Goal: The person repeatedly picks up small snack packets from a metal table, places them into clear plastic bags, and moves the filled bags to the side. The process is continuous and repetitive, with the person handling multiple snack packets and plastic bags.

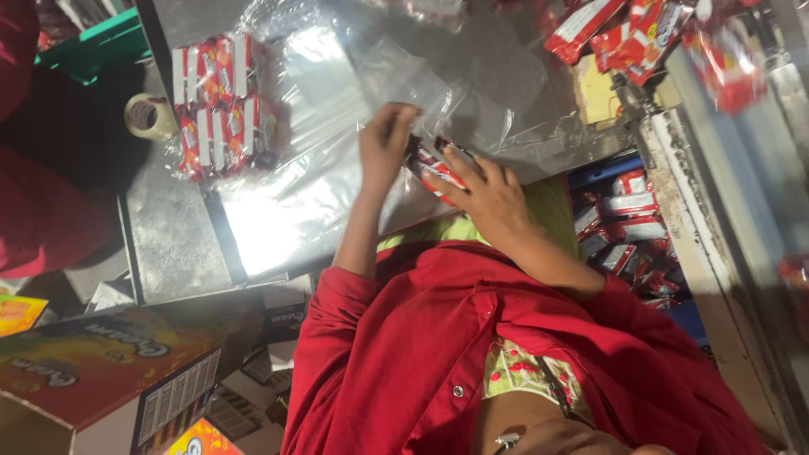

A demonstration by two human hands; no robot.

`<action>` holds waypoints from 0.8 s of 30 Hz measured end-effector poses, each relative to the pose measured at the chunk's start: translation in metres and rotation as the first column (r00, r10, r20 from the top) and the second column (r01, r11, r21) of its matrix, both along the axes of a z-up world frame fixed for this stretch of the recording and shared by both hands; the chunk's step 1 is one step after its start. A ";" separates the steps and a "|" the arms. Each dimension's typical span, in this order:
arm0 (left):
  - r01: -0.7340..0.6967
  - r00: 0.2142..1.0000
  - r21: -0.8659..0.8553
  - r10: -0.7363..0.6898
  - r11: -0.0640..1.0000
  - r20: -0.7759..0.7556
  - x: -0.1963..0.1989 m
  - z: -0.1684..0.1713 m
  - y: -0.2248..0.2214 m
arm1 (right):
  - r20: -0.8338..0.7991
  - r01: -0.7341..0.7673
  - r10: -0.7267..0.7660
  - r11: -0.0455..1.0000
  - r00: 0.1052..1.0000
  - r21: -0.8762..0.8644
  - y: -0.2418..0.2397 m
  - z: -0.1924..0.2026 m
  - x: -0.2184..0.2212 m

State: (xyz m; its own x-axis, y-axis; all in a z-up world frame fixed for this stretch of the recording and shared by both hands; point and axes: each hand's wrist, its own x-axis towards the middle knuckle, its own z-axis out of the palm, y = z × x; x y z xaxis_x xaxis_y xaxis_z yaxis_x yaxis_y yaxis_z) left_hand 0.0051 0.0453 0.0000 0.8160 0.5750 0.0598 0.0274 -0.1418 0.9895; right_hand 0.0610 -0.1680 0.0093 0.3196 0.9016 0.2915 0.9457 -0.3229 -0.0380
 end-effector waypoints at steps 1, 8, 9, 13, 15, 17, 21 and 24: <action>0.045 0.999 0.211 -0.049 0.976 0.015 -0.005 0.010 -0.013 | 0.066 -0.067 0.064 0.997 0.996 0.042 0.004 0.003 0.003; -0.142 0.964 0.664 0.254 0.734 -0.075 -0.054 0.020 -0.025 | -0.873 0.637 0.469 0.715 -0.132 0.287 0.042 -0.016 0.036; -0.125 0.987 0.516 0.160 0.847 -0.024 -0.060 0.011 -0.024 | -0.807 0.724 0.544 0.650 -0.230 0.232 0.042 -0.027 0.035; 0.082 0.991 0.125 -0.094 0.989 0.091 -0.059 -0.032 -0.051 | -0.799 0.749 0.599 0.551 -0.048 0.368 0.037 -0.070 0.031; 0.093 0.992 0.232 -0.110 0.968 0.062 -0.047 -0.050 -0.062 | -0.882 0.621 0.405 0.762 -0.240 0.181 0.025 -0.078 0.026; 0.019 0.996 0.501 -0.060 0.865 0.066 -0.027 -0.059 -0.064 | -0.964 0.401 0.201 0.880 0.176 0.257 0.004 -0.069 0.027; 0.144 0.977 0.716 0.015 0.684 -0.211 0.000 -0.054 -0.056 | -0.603 0.027 -0.007 0.999 0.798 0.025 -0.060 -0.008 0.052; 0.107 0.992 0.781 -0.015 0.615 -0.125 0.004 -0.041 -0.060 | -0.713 0.670 -0.522 0.736 0.467 -0.099 -0.141 0.049 0.089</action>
State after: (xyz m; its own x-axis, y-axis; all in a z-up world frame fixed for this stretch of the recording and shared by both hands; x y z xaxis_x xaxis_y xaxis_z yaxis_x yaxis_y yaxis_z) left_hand 0.0092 -0.0143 -0.0413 0.8752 0.2942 0.3841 0.0764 -0.8680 0.4907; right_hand 0.1503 -0.3090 0.0587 0.9217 0.3705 -0.1152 0.2037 -0.7148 -0.6690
